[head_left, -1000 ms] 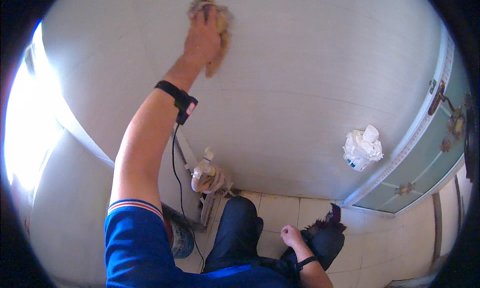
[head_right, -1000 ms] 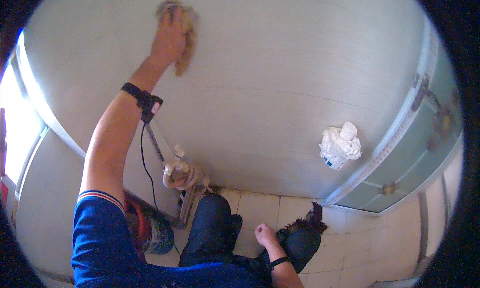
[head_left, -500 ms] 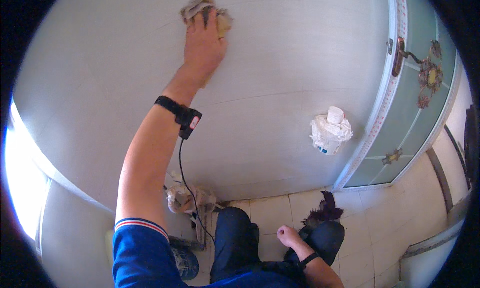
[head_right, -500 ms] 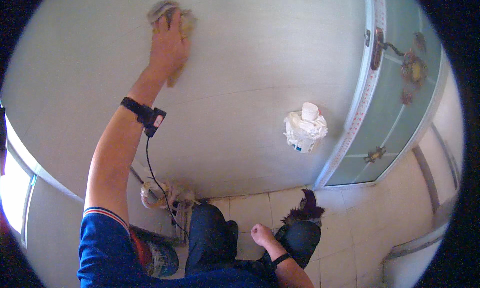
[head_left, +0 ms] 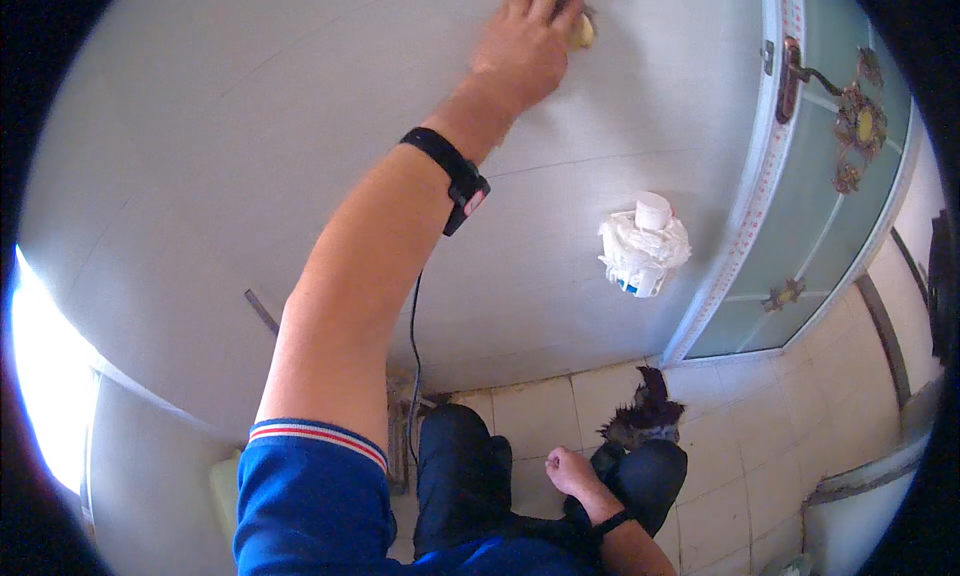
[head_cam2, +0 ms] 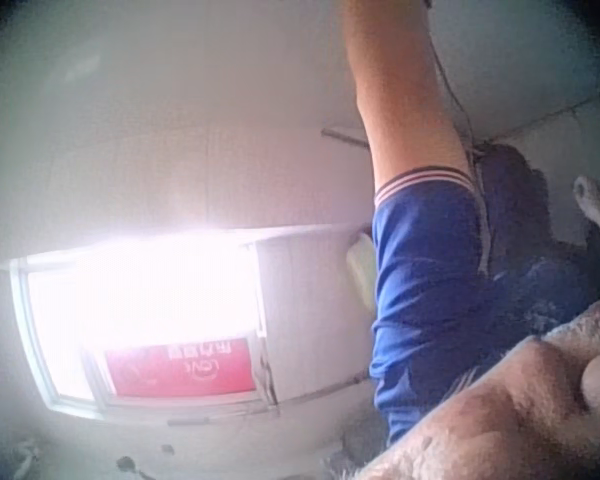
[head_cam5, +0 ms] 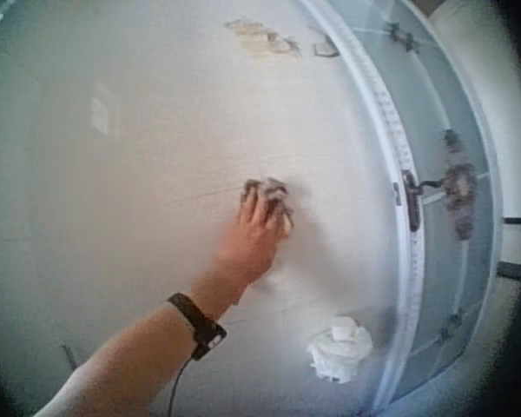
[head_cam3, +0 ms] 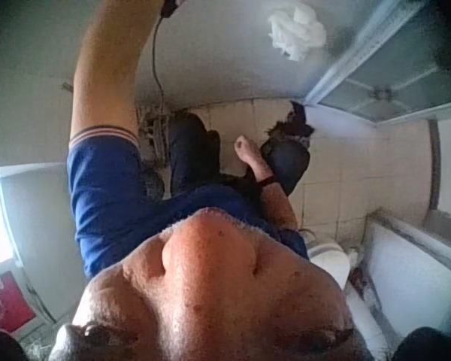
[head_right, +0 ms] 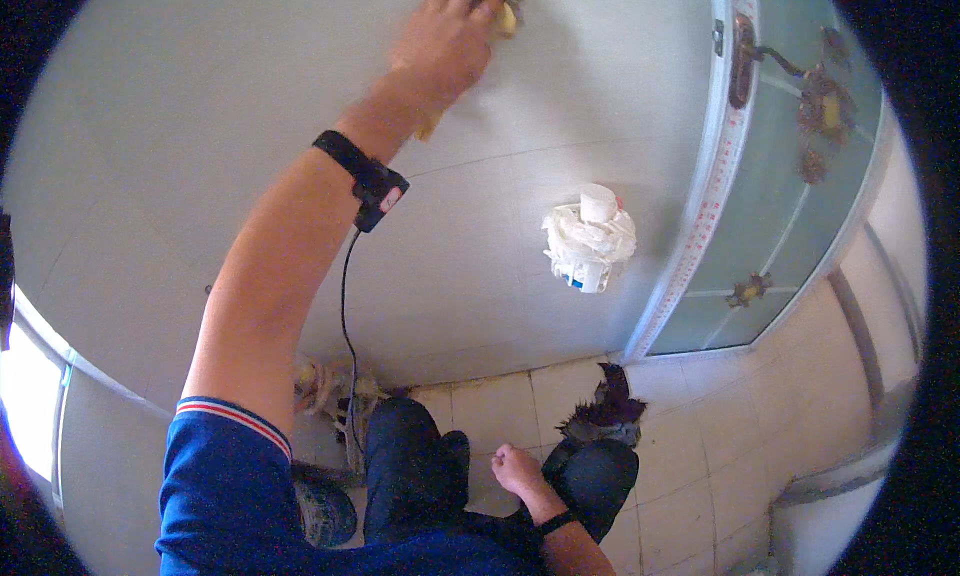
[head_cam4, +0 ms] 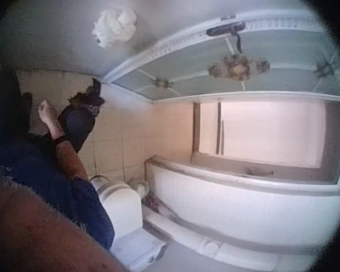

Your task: The person kneels on the bathroom floor and wipes the tiled wall with a cloth, moving from lower to higher sections and occasionally switching hands. The person also briefly uses a scraper on the wall surface.

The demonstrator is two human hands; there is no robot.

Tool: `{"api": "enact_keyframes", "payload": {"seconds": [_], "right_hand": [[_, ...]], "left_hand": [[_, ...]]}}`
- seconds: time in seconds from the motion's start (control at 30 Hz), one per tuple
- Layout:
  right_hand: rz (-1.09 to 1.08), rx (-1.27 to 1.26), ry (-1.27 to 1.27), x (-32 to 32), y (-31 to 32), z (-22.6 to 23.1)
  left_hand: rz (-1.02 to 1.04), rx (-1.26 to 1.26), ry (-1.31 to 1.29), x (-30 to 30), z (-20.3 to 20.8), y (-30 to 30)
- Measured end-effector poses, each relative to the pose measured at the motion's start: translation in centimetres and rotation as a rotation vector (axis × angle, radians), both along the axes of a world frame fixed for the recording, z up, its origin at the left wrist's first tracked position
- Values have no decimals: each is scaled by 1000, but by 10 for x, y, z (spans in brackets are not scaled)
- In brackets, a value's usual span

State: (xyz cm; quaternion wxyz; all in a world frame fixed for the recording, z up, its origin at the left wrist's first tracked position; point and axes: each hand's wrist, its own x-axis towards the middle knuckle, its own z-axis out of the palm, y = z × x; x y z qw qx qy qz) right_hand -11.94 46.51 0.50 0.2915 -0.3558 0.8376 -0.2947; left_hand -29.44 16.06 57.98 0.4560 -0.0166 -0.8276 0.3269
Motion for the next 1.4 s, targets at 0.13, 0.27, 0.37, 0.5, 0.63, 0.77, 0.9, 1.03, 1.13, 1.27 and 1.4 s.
{"api": "enact_keyframes", "payload": {"seconds": [0.13,0.27,0.37,0.5,0.63,0.77,0.9,1.03,1.13,1.27,1.4], "right_hand": [[53,-7,1,0,2,-1],[74,33,3,0,1,1],[88,69,35,-1,1,-1],[79,96,63,-3,1,-8],[84,160,69,1,2,-17],[75,151,21,6,4,-21],[71,99,-9,7,3,-19],[72,94,-24,5,1,-13],[104,65,-34,4,-1,-6],[84,42,-23,5,-1,-2],[68,-7,-13,4,1,-5]], "left_hand": [[5,-103,121,29,-31,-22],[19,71,103,79,-57,-62],[197,131,88,130,-67,-97],[293,327,374,189,-88,-138],[342,417,531,222,-102,-186],[531,253,542,250,-98,-232],[337,526,615,248,-108,-222],[270,488,454,206,-132,-155],[192,478,283,155,-142,-101],[82,484,102,88,-135,-51],[7,315,66,27,-124,-19]]}}
